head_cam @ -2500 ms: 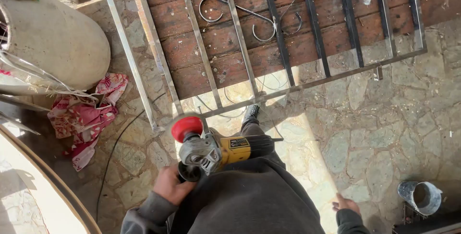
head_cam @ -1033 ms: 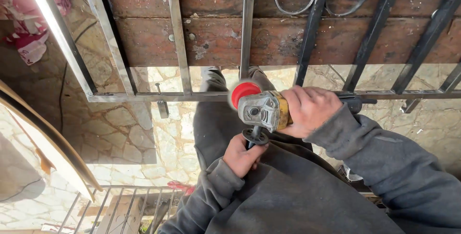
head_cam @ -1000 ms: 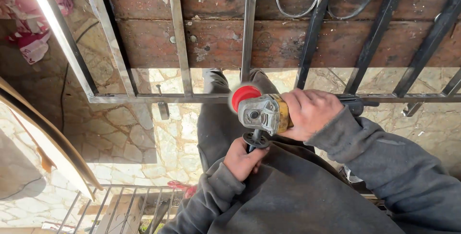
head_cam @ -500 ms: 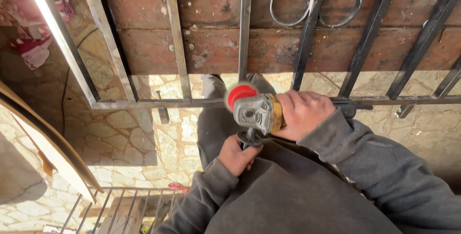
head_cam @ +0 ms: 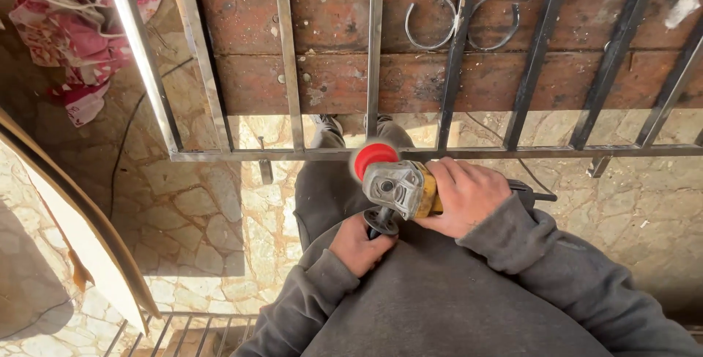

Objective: Grinding the surface of a metal gate with an angle grinder.

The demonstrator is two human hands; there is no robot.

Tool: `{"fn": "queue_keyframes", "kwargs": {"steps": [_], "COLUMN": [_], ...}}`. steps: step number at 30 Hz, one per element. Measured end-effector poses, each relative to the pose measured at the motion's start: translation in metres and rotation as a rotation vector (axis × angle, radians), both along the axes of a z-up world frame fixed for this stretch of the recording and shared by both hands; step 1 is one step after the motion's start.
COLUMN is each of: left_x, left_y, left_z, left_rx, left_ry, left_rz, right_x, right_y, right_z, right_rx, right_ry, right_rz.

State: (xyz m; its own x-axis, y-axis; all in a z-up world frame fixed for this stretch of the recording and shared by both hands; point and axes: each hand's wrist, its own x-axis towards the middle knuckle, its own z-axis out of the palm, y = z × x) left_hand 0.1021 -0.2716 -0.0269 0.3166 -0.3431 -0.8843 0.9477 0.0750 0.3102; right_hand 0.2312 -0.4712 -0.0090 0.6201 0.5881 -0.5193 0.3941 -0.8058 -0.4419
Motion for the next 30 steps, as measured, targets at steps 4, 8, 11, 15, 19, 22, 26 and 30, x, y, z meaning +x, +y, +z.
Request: {"fn": "queue_keyframes", "kwargs": {"steps": [4, 8, 11, 15, 19, 22, 26, 30], "left_x": [0.010, 0.034, 0.034, 0.047, 0.045, 0.048, 0.050, 0.044], "left_y": [0.018, 0.045, 0.055, 0.063, 0.050, 0.030, -0.006, -0.050], "left_z": [0.019, 0.043, 0.042, 0.049, 0.044, 0.051, 0.055, 0.040], "left_rx": [-0.043, 0.031, 0.101, 0.010, -0.062, -0.047, -0.030, -0.017], "left_ry": [-0.614, -0.658, -0.733, -0.696, -0.826, -0.793, -0.835, -0.782], "left_rz": [-0.059, -0.356, -0.546, -0.703, -0.754, -0.767, -0.693, -0.576], "right_x": [-0.019, -0.051, -0.077, -0.118, -0.152, -0.162, -0.152, -0.109], "right_y": [0.000, 0.017, 0.028, 0.035, 0.028, 0.009, -0.026, -0.076], "right_z": [0.050, 0.075, 0.081, 0.079, 0.068, 0.065, 0.072, 0.078], "right_rx": [0.063, 0.051, 0.060, 0.051, -0.008, -0.066, -0.046, -0.086], "right_ry": [-0.186, -0.306, -0.399, -0.506, -0.549, -0.614, -0.747, -0.725], "right_rz": [-0.165, -0.404, -0.548, -0.709, -0.807, -0.828, -0.772, -0.590]}}
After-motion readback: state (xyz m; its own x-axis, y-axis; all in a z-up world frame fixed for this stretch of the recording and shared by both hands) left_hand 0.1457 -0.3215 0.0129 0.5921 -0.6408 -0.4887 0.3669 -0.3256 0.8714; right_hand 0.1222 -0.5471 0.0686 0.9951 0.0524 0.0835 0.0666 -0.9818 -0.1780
